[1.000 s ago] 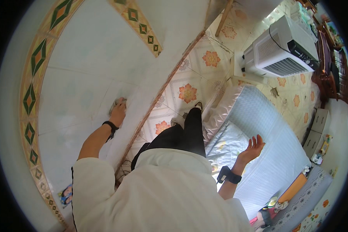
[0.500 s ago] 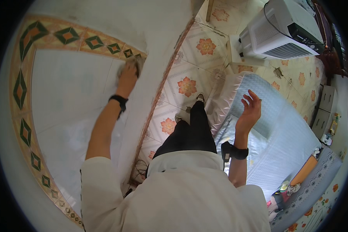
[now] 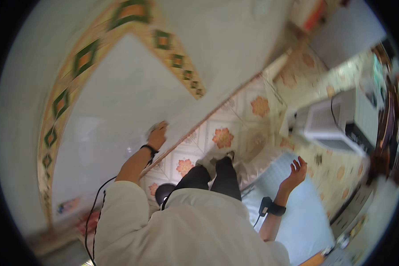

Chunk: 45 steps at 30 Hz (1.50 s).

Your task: Cleaning a door, air cooler, and wall tiles with a cloth, then washing the cloth in a basin of soapy water.

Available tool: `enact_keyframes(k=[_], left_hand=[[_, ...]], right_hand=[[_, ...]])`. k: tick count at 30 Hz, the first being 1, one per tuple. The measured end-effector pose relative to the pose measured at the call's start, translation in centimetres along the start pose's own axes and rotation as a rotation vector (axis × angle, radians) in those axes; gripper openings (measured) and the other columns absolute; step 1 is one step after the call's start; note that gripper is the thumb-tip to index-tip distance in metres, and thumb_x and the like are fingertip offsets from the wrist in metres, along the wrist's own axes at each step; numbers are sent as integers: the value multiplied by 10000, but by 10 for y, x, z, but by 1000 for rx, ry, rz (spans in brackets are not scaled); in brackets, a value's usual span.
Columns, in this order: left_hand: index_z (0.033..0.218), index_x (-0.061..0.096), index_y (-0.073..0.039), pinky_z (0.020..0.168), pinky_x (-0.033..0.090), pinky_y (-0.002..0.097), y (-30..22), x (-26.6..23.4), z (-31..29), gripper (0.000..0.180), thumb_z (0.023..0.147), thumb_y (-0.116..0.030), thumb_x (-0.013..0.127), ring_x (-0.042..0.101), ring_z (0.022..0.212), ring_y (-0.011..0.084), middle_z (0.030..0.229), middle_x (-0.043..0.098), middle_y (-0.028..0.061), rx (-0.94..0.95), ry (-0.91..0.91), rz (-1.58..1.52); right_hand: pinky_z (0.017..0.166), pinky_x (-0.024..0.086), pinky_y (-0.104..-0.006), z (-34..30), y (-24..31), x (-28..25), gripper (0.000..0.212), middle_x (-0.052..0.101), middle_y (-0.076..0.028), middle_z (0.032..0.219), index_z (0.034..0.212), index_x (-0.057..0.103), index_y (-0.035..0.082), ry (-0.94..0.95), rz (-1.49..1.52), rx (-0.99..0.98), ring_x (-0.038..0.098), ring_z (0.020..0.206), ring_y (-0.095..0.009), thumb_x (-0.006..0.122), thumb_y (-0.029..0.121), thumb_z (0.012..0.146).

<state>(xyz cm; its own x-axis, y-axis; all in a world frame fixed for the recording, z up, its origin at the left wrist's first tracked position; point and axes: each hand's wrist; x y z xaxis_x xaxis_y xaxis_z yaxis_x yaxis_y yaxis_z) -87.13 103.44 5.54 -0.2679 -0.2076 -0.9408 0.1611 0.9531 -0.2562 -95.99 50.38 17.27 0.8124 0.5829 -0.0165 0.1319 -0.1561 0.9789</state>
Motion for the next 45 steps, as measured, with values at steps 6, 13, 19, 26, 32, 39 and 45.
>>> enact_keyframes(k=[6, 13, 19, 26, 32, 39, 45], left_hand=[[1013, 629, -37, 1102, 164, 394, -68, -99, 52, 340, 694, -114, 539, 299, 1277, 241, 1310, 437, 49, 339, -386, 285], [960, 632, -160, 1047, 221, 459, -40, -208, -113, 275, 692, -119, 582, 336, 1270, 157, 1315, 445, 5, 138, -766, 523], [1014, 626, -78, 1022, 142, 587, 86, -181, -314, 368, 648, -96, 657, 407, 1214, 359, 1245, 467, 214, -728, -1697, 358], [991, 506, 0, 938, 331, 348, 111, -178, -318, 214, 843, -146, 553, 469, 992, 317, 1039, 510, 162, -832, -2070, -462], [1084, 568, -93, 976, 311, 446, 60, -226, -319, 267, 825, -146, 533, 459, 1117, 277, 1259, 500, 84, -239, -1678, 190], [1149, 516, -45, 934, 405, 381, 169, -165, -391, 342, 808, -44, 539, 510, 1100, 302, 1170, 535, 168, -841, -2171, 14], [1048, 537, 32, 520, 470, 308, 291, 23, -464, 274, 860, 3, 341, 575, 663, 194, 905, 590, 140, -1438, -2422, -345]], right_hand=[[777, 417, -288, -44, 63, 145, 351, 574, -78, 1051, 1055, 560, 6, 445, -157, -356, 528, 879, -159, 407, 293, 920], [865, 379, -338, -159, 114, 249, 312, 534, -95, 1115, 1090, 507, -9, 854, 15, -668, 488, 971, -188, 379, 234, 943], [959, 331, -346, -260, 169, 303, 295, 479, -149, 1204, 1134, 460, -43, 934, 273, -1042, 457, 1102, -248, 436, 163, 925], [972, 331, -404, -376, 185, 349, 298, 434, -204, 1221, 1136, 439, -50, 1067, 605, -1634, 435, 1137, -298, 492, 118, 896], [984, 320, -435, -447, 177, 365, 291, 437, -206, 1216, 1134, 450, -29, 1212, 645, -1764, 423, 1151, -308, 486, 146, 904], [1079, 117, -465, -448, 178, 379, 268, 450, -190, 1226, 1110, 491, 17, 847, 504, -2185, 406, 1180, -308, 522, 163, 888], [861, 470, -379, -448, 173, 385, 275, 326, -213, 1278, 1096, 475, -35, 997, 572, -2107, 386, 1181, -328, 535, 131, 885]])
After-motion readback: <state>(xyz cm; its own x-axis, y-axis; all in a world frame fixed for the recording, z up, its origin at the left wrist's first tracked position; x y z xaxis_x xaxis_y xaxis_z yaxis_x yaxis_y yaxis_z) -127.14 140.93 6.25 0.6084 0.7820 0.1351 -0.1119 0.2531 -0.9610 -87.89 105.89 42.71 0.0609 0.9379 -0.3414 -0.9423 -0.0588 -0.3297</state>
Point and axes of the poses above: each hand's wrist, its own z-axis towards the middle knuckle, its own x-axis out of the palm, y = z × x
